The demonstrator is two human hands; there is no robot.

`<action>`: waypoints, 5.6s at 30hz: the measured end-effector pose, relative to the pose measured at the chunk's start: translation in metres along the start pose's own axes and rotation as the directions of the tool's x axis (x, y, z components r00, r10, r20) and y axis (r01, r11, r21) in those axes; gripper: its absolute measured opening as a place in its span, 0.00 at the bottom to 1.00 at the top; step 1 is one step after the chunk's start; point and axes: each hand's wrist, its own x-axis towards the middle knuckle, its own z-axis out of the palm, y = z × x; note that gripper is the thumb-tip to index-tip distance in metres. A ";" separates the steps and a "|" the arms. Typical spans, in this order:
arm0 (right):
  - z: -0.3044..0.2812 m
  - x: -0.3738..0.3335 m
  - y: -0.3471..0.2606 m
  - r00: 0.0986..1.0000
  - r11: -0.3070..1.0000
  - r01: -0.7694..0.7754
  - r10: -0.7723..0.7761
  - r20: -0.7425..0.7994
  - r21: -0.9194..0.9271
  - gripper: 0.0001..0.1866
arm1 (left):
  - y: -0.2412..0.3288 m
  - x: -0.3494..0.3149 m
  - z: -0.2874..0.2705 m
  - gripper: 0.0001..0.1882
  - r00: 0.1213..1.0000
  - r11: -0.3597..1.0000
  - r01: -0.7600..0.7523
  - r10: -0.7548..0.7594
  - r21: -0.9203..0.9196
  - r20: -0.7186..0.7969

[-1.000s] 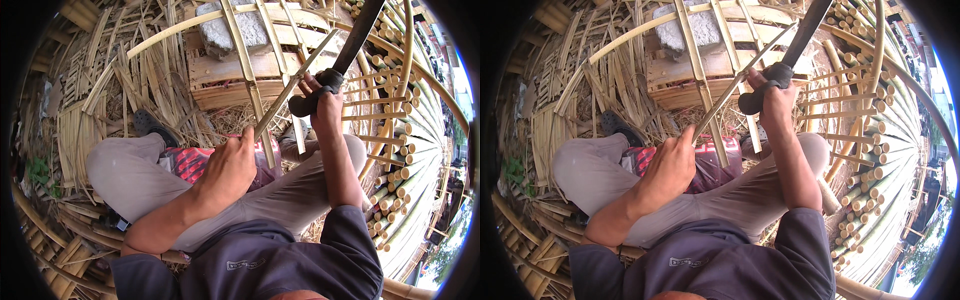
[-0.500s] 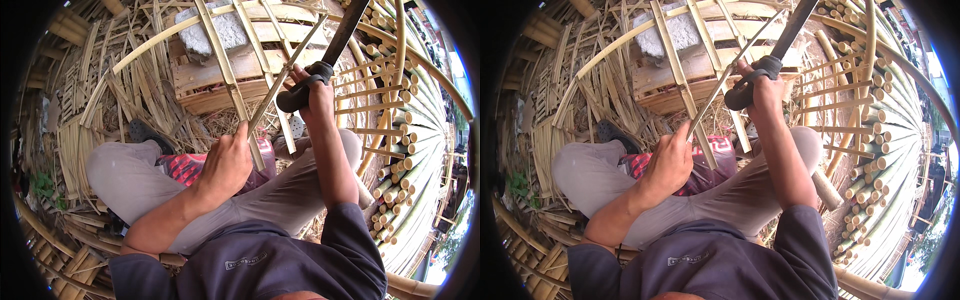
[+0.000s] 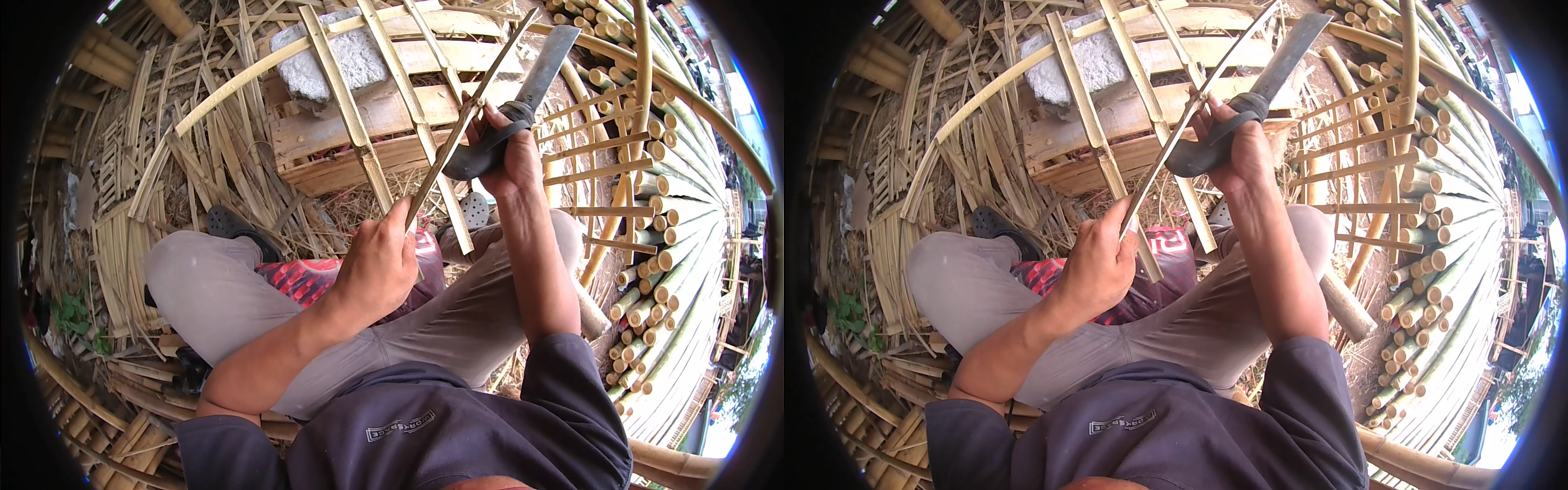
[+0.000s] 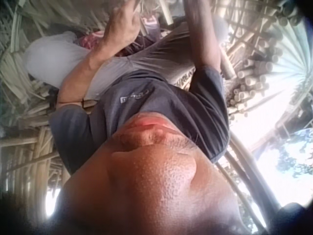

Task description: The person shaves a piece of bamboo using a large blade, repeatedly scraping it to thin the wood while holding it in their hand.

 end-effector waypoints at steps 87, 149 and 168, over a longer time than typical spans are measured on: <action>0.004 -0.012 -0.006 0.935 0.697 0.338 -0.328 0.137 -0.632 0.16 | -0.016 -0.010 -0.024 0.04 0.989 0.996 0.087 -0.089 0.021 0.119; 0.075 -0.069 0.212 0.818 -0.445 0.473 -0.099 0.567 -0.761 0.24 | -0.041 -0.105 -0.172 0.15 0.789 0.913 -0.034 -0.224 -0.406 -0.571; 0.089 -0.022 0.205 0.706 -0.465 0.501 -0.269 0.655 -0.730 0.27 | -0.024 -0.064 -0.162 0.16 0.866 0.902 0.073 -0.269 -0.425 -0.422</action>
